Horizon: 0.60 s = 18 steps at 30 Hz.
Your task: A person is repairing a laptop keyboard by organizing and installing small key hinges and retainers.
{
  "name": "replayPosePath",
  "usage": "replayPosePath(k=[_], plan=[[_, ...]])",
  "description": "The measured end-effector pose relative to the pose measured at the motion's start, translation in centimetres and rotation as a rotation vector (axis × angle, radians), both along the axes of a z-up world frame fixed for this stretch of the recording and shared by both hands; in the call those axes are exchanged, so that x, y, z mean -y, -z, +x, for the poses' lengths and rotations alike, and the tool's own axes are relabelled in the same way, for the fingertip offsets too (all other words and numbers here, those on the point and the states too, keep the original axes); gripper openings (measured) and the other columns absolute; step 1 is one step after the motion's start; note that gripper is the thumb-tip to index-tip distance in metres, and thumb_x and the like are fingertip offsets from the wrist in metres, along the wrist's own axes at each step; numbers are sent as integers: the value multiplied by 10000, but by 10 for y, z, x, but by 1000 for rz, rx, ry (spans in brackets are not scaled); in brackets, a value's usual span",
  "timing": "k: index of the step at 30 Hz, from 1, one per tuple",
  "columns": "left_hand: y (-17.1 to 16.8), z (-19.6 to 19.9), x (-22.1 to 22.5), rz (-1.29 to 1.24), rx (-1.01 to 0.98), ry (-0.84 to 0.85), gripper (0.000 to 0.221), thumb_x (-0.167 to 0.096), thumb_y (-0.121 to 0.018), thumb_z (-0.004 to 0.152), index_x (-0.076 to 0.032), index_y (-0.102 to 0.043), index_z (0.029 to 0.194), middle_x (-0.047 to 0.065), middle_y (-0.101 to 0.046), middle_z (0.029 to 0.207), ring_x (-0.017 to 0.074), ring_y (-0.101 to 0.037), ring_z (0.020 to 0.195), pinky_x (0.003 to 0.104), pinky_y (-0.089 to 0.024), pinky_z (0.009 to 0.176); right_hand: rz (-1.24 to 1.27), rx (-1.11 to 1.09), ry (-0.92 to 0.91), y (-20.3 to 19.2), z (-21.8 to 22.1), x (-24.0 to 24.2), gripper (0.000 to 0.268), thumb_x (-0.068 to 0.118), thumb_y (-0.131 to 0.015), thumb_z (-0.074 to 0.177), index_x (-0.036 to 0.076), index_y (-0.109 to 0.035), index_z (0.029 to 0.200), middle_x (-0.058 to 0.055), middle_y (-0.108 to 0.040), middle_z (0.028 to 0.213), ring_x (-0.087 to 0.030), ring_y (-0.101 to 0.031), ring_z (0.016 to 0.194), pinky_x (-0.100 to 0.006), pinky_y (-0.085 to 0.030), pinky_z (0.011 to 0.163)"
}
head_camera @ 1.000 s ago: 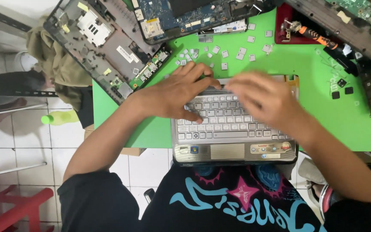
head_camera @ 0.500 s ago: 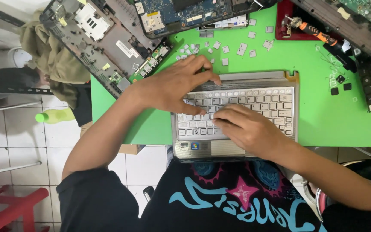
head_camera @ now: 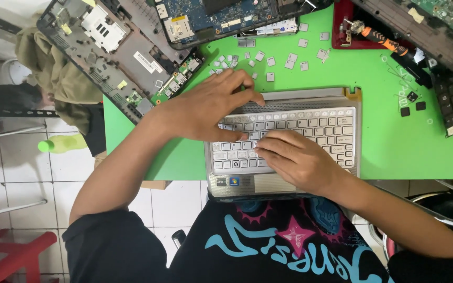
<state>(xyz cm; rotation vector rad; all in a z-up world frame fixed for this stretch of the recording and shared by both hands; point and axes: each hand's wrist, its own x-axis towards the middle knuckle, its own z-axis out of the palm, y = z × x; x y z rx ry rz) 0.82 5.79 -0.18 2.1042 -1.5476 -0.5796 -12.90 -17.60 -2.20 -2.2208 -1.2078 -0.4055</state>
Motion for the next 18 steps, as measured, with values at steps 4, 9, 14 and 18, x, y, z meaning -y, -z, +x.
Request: replayPosePath(k=[4,9,14,18], plan=[[2,1,-1,-34,-7,2,590,-412,-723,930,-129,-491,1392,150,-401,1295,348,-411,1263,524,-371,1038,-83,5,-7,0,0,8,242,-16,-779,898,-66,-727,1129,-175,-714,1158,-342,-628,1116,-395,-577,961],[1,1,-1,-42,-23,-1,587,-390,-751,925,-132,-497,1387,143,-402,1288,364,-389,1323,553,-353,1069,-184,132,-24,1,-2,12,241,10,-758,915,-45,-738,1148,-170,-725,1228,-332,-654,1150,-384,-552,1035],[2,1,-1,-44,-26,-1,587,-391,-749,924,-135,-494,1385,141,-395,1295,361,-389,1323,555,-357,1072,-228,133,5,-2,-5,9,262,64,-746,926,-30,-724,1170,-163,-710,1242,-310,-651,1136,-381,-572,978],[4,1,-2,-61,-11,5,573,-381,-750,929,-128,-494,1376,141,-395,1285,358,-396,1306,550,-378,1043,-237,91,23,-6,-6,3,258,77,-718,934,-67,-714,1149,-179,-701,1215,-316,-622,1128,-413,-564,937]])
